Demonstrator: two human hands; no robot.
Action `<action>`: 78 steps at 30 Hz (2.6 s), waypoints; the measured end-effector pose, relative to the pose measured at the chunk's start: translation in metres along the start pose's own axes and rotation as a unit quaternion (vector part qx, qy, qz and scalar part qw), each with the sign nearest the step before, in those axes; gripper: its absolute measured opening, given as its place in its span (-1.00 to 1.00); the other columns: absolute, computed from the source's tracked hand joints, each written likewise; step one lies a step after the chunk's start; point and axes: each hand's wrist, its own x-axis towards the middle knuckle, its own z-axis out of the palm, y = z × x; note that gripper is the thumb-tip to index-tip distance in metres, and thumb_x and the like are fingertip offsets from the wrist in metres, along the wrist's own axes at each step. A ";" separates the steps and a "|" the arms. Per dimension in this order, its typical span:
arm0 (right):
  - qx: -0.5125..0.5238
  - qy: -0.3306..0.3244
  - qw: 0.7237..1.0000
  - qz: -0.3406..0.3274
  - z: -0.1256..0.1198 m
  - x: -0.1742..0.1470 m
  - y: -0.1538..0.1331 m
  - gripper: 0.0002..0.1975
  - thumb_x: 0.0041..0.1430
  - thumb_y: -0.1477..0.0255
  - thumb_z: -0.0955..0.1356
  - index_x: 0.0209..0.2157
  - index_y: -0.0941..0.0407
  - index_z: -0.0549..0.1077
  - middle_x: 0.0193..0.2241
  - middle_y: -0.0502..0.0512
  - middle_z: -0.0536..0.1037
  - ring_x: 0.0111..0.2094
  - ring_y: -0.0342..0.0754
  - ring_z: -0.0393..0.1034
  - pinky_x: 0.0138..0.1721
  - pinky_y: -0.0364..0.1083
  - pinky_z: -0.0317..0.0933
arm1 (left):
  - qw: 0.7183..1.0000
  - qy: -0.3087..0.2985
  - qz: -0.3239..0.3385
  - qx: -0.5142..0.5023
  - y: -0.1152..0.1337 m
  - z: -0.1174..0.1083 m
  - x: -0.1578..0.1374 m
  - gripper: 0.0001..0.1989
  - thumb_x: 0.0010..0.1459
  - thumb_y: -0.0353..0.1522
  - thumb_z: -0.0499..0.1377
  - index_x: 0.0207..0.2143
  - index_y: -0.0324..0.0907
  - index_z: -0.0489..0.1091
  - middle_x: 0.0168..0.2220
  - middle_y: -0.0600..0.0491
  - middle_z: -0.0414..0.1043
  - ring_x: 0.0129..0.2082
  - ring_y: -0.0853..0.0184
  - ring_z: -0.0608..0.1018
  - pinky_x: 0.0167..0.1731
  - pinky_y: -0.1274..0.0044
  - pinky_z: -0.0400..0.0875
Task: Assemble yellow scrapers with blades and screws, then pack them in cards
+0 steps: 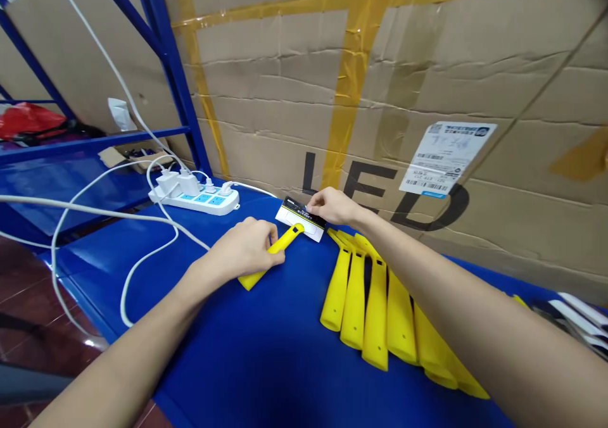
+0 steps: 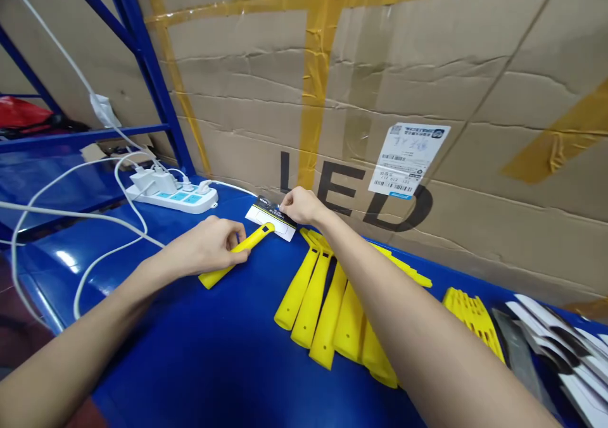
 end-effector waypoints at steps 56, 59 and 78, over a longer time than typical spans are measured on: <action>-0.087 0.098 0.976 0.171 -0.096 -0.235 0.073 -0.97 0.11 0.43 0.39 -0.36 0.07 0.48 -0.56 0.01 0.56 -0.56 -0.08 0.40 -0.46 -0.07 0.18 | 0.959 -0.108 0.035 0.261 0.183 0.002 0.036 -0.52 0.40 -0.18 -0.14 0.21 -0.20 0.26 -0.08 -0.31 0.58 -0.22 -0.06 0.66 -0.21 0.22 0.48; -0.066 0.080 0.972 0.208 -0.089 -0.238 0.079 -0.93 0.07 0.43 0.43 -0.42 0.07 0.44 -0.55 0.03 0.56 -0.63 -0.09 0.37 -0.53 -0.07 0.17 | 0.956 -0.182 -0.009 0.230 0.189 0.005 0.042 -0.42 0.40 -0.09 -0.20 0.29 -0.22 0.17 -0.02 -0.32 0.56 -0.53 0.14 0.63 -0.33 0.30 0.47; -0.144 0.092 0.975 0.142 -0.048 -0.166 0.029 -0.73 -0.04 0.26 0.50 -0.35 0.09 0.46 -0.35 0.23 0.58 -0.25 0.18 0.49 -0.39 0.00 0.19 | 0.924 -0.382 0.029 0.015 0.143 0.004 0.067 -0.47 0.07 -0.46 0.12 0.11 -0.07 0.10 0.03 -0.17 0.54 -0.27 0.13 0.72 -0.42 0.44 0.66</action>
